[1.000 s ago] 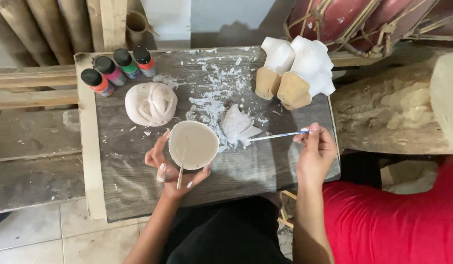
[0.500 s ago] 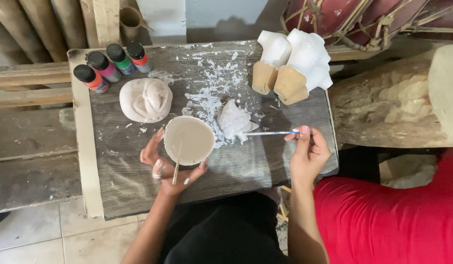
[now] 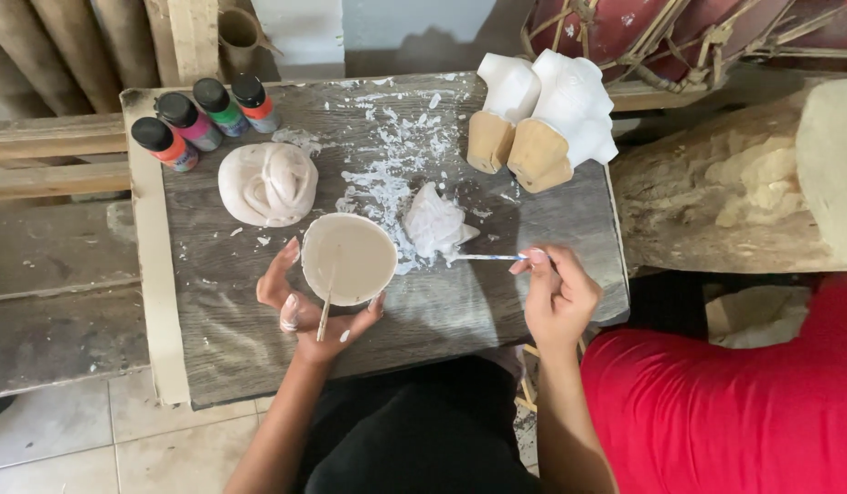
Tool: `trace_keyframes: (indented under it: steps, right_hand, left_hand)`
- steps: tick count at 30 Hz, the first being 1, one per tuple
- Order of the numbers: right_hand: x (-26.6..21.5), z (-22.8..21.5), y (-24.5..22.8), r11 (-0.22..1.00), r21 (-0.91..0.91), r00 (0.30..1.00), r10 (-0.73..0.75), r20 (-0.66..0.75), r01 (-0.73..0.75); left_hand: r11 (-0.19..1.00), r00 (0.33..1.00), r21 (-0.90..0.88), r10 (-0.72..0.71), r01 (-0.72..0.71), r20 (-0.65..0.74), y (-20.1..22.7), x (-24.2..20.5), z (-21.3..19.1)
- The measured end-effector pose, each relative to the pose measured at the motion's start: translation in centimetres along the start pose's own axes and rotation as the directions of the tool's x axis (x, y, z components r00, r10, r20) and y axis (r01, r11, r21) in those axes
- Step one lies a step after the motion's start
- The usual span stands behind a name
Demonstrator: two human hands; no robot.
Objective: Applying white paste to a small object and stirring liquid in a cup
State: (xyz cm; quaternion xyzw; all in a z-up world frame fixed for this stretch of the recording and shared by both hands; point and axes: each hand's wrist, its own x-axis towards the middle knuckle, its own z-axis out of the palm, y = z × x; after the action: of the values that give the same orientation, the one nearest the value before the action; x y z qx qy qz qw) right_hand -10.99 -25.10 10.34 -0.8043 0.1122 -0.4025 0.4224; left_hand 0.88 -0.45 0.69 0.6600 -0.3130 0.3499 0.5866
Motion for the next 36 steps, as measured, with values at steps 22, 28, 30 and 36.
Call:
trace_keyframes:
  steps: [22, 28, 30, 36]
  right_hand:
    - [-0.3, -0.3, 1.1, 1.000, 0.005, 0.998, -0.007, -0.066, 0.007]
    - [-0.2, -0.6, 1.6, 1.000, 0.013, 0.997, 0.008, -0.073, -0.007]
    - [-0.2, -0.4, 1.7, 1.000, 0.025, 0.996, 0.020, -0.089, -0.018]
    - [-0.4, -0.7, 1.5, 1.000, 0.019, 0.998, 0.016, -0.068, -0.015]
  left_hand:
    - [1.000, 1.000, 0.027, 0.006, -0.006, 0.000, 0.0, -0.1, 0.0]
    - [0.998, 1.000, 0.054, 0.015, -0.015, 0.013, 0.0, 0.1, 0.1]
    - [0.998, 1.000, 0.058, 0.015, -0.016, 0.019, 0.0, 0.1, 0.1]
    - [0.997, 1.000, 0.067, 0.028, -0.028, 0.014, -0.2, 0.0, 0.2]
